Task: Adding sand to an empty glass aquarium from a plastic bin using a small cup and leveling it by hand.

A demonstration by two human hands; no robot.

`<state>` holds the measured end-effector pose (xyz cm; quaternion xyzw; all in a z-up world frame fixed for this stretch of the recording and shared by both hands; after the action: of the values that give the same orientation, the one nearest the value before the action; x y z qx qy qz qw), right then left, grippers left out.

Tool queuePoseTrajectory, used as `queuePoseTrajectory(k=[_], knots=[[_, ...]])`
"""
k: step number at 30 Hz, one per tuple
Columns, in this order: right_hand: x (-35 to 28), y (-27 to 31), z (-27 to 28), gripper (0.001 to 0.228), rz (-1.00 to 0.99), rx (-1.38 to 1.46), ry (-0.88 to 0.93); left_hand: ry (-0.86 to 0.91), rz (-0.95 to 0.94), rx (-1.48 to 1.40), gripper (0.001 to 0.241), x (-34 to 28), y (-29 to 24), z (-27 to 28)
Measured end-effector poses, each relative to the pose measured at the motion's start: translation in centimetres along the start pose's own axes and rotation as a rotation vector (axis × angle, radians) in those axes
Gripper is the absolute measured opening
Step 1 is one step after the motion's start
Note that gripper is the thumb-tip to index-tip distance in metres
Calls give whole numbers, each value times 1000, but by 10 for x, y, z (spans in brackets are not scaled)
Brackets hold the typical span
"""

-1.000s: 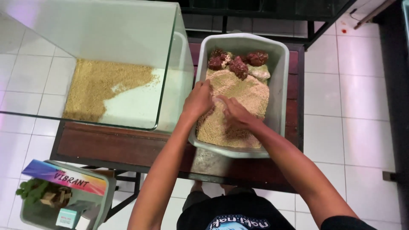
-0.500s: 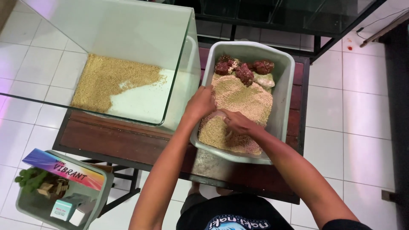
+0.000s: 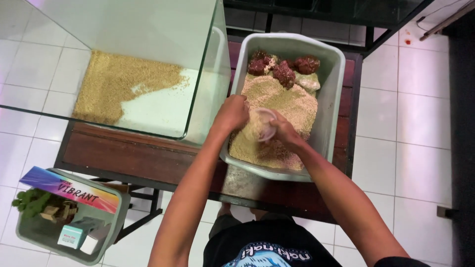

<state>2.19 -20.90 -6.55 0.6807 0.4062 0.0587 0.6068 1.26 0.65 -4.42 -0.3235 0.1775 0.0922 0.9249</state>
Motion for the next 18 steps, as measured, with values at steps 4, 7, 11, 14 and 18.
queuePoseTrajectory(k=[4, 7, 11, 14, 18], knots=[[10, -14, 6, 56, 31, 128, -132, -13, 96, -51, 40, -12, -13, 3], [16, -27, 18, 56, 64, 220, -180, -42, 138, -85, 38, 9, 5, -15], [12, -29, 24, 58, 100, 205, -253, -43, 164, -134, 36, 14, 7, -15], [3, -22, 27, 55, 93, 251, -259, -14, 167, -171, 34, -5, -19, 1], [3, -27, 39, 56, 115, 354, -258, 41, 158, -215, 36, -44, -63, 32]])
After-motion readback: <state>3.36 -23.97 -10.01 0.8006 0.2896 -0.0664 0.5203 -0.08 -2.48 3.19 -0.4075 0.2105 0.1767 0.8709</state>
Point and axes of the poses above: each hand's wrist, its own x-axis towards the middle knuckle, its own z-axis out of the back of the hand, y = z × x, the point moved 1 cm from there along x, towards the middle knuckle, and after that the axes turned 7 degrees about x, right-handed, at the moved point
